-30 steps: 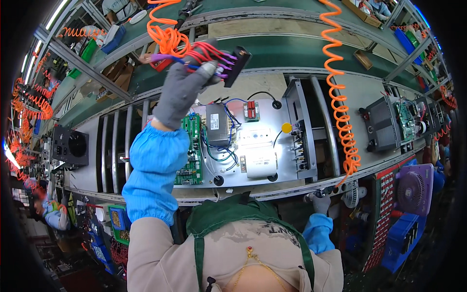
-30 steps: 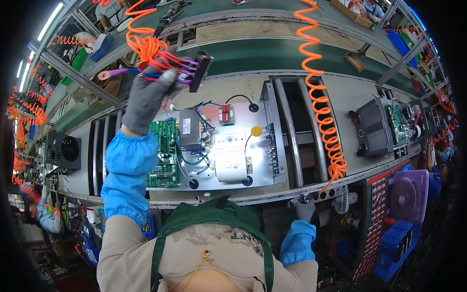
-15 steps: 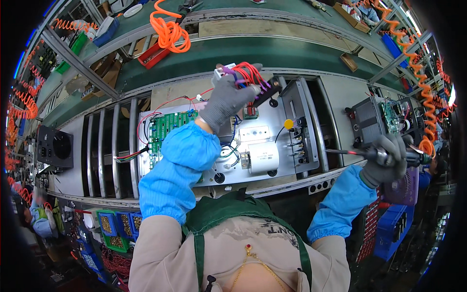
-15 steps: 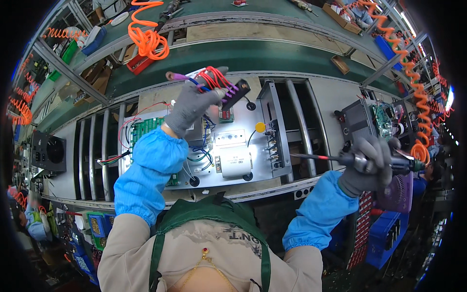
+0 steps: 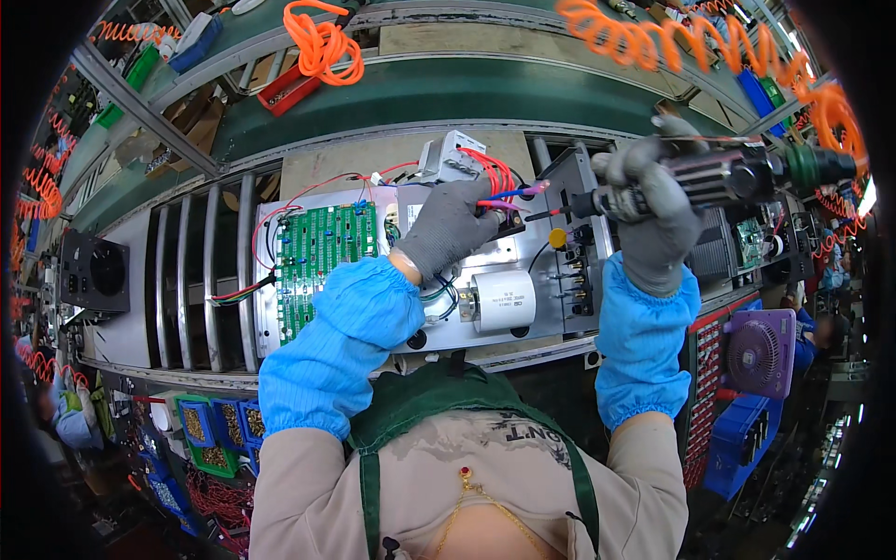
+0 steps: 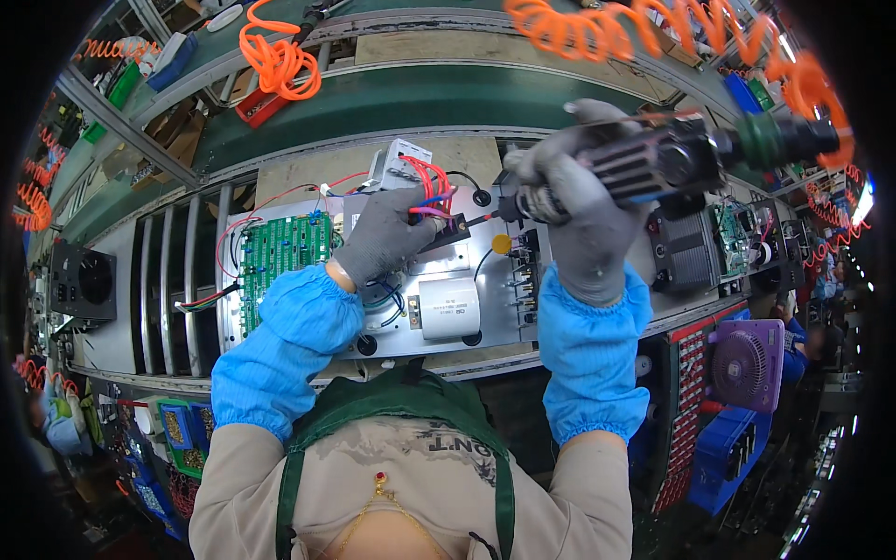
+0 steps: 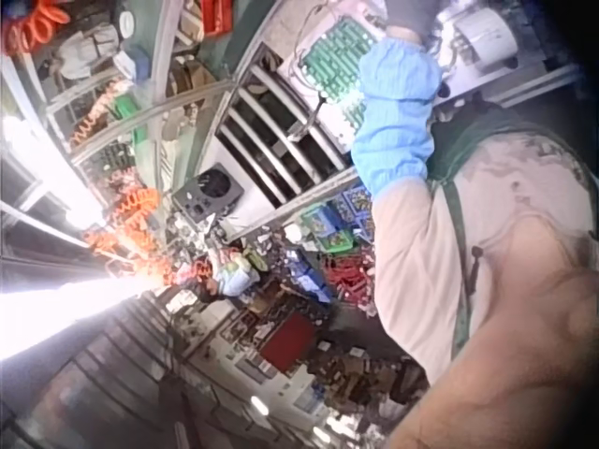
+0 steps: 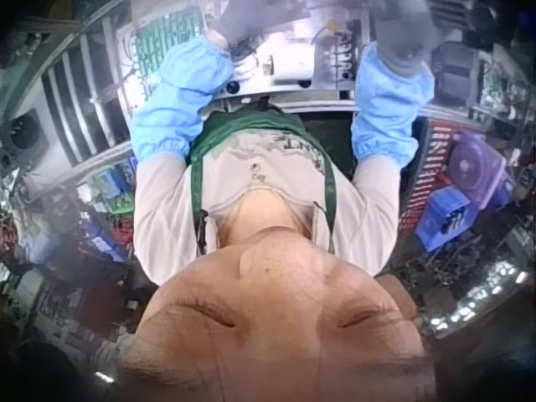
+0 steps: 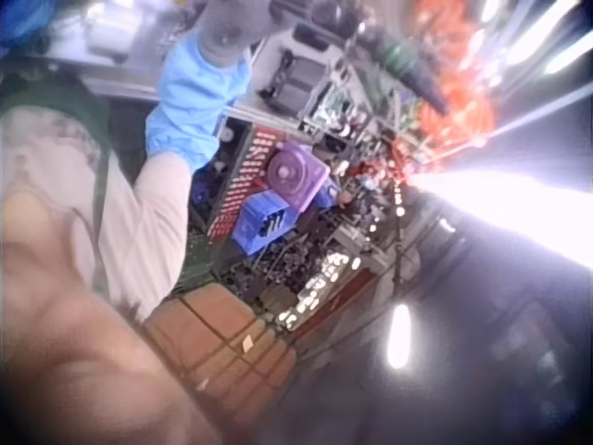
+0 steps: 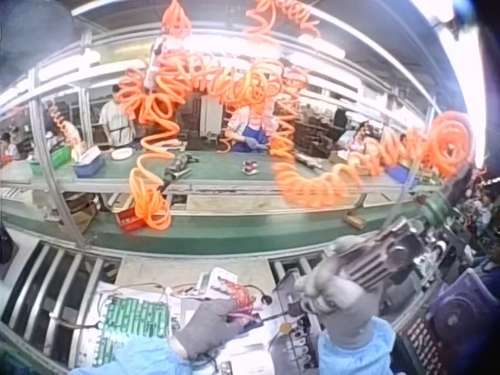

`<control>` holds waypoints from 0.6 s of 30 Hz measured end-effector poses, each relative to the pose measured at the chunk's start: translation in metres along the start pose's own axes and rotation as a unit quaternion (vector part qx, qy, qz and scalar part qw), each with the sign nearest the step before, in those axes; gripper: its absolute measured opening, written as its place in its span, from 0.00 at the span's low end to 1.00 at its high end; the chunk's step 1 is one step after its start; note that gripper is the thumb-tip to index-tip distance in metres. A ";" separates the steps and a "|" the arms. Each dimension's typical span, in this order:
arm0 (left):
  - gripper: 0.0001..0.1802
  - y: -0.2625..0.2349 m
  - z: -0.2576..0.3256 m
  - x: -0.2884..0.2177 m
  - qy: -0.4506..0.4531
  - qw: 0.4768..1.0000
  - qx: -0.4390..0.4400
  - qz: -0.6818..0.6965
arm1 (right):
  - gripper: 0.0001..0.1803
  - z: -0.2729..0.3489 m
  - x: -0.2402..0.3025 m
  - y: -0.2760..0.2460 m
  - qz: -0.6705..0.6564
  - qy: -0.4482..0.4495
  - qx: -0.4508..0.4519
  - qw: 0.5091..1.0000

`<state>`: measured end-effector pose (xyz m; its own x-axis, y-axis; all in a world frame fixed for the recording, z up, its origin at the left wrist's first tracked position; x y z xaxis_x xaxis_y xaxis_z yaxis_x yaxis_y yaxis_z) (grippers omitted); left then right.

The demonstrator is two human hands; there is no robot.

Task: The person assembles an electronic device on a workbench, using a red-handled screwdriver to tighten screws on a white component and a pneumatic screwdriver to secure a metal casing. They handle various colored wires, connecting them to a green circuit board and a white cylindrical motor, while wearing blue gloves and a green apron.

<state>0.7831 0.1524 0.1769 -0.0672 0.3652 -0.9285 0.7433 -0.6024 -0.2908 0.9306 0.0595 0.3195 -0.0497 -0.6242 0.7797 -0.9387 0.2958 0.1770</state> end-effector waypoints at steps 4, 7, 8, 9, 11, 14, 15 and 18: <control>0.15 0.005 0.000 0.004 0.003 0.999 0.006 0.049 | 0.22 -0.002 -0.013 0.006 0.064 0.046 -0.011 0.997; 0.14 0.005 0.001 0.001 0.013 0.998 -0.001 0.062 | 0.22 0.001 -0.022 0.012 0.093 0.077 -0.018 0.993; 0.14 0.004 0.001 0.000 0.019 0.998 -0.005 0.063 | 0.23 0.001 -0.024 0.013 0.110 0.090 -0.022 0.990; 0.17 0.005 0.001 0.000 0.011 0.999 0.009 0.044 | 0.23 0.003 -0.028 0.012 0.089 0.093 -0.007 0.992; 0.21 0.005 0.000 0.001 -0.006 0.999 0.037 0.004 | 0.23 0.005 -0.035 0.011 0.080 0.094 -0.001 0.992; 0.20 0.007 -0.002 0.006 -0.025 0.999 0.045 -0.012 | 0.23 0.006 -0.035 0.013 0.082 0.101 0.000 0.992; 0.20 0.006 -0.001 0.004 -0.022 0.999 0.040 -0.002 | 0.23 0.006 -0.035 0.013 0.085 0.104 -0.002 0.991; 0.19 0.005 0.001 -0.002 -0.009 0.999 0.029 0.013 | 0.24 0.010 -0.048 0.007 0.085 0.117 -0.009 0.989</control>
<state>0.7865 0.1476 0.1771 -0.0620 0.3363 -0.9397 0.7057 -0.6511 -0.2795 0.9225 0.0844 0.2769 -0.1247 -0.3798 0.9166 -0.9170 0.3968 0.0396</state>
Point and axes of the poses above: each hand's wrist, its own z-axis away from the middle knuckle, its own y-axis out of the palm, x = y × z, the point moved 6 cm from there along -z, towards the middle knuckle, and after that the axes turned 11 degrees about z, right-handed, at the moved point
